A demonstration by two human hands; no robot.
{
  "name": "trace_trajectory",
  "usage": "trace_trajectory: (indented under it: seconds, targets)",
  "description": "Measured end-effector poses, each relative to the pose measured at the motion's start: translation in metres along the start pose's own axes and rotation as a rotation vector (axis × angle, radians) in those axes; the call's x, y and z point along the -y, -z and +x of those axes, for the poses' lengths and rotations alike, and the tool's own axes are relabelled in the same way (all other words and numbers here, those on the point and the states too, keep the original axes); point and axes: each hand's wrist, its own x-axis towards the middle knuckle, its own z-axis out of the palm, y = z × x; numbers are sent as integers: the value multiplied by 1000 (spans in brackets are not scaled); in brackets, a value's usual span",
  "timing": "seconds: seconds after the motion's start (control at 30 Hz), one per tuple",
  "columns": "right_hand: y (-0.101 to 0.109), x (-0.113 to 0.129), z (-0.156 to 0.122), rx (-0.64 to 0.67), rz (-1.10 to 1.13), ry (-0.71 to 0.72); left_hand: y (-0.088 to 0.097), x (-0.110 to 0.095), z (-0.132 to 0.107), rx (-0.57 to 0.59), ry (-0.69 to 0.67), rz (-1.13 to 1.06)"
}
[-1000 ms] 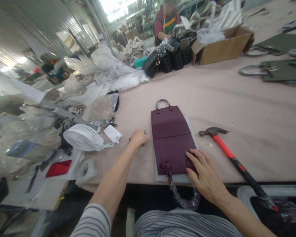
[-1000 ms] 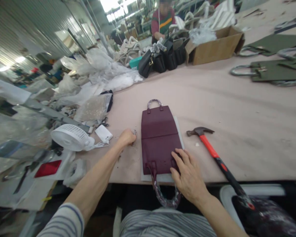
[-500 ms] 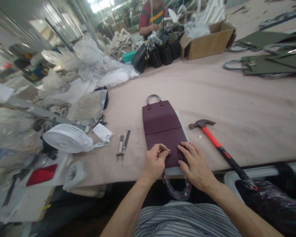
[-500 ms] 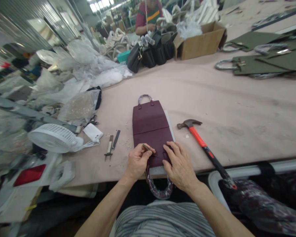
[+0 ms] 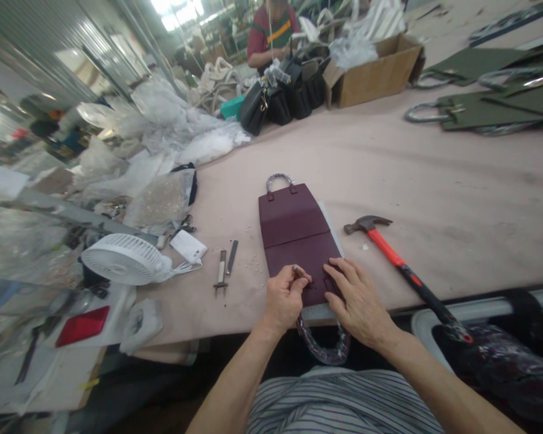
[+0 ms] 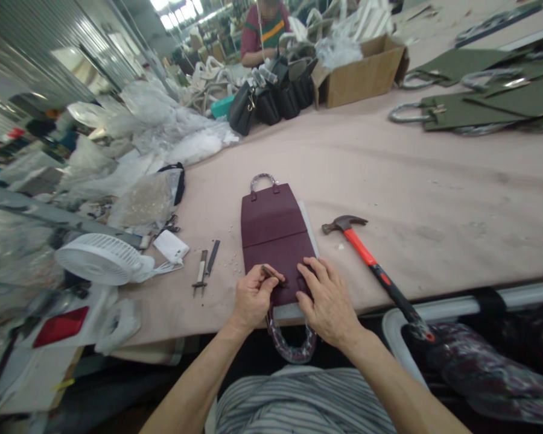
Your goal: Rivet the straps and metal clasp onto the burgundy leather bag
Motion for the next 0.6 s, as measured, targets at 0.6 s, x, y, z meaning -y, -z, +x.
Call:
trace_trajectory:
  seconds: [0.6]
  targets:
    - [78,-93,23,158,275,-719,0,8,1,121,-264,163]
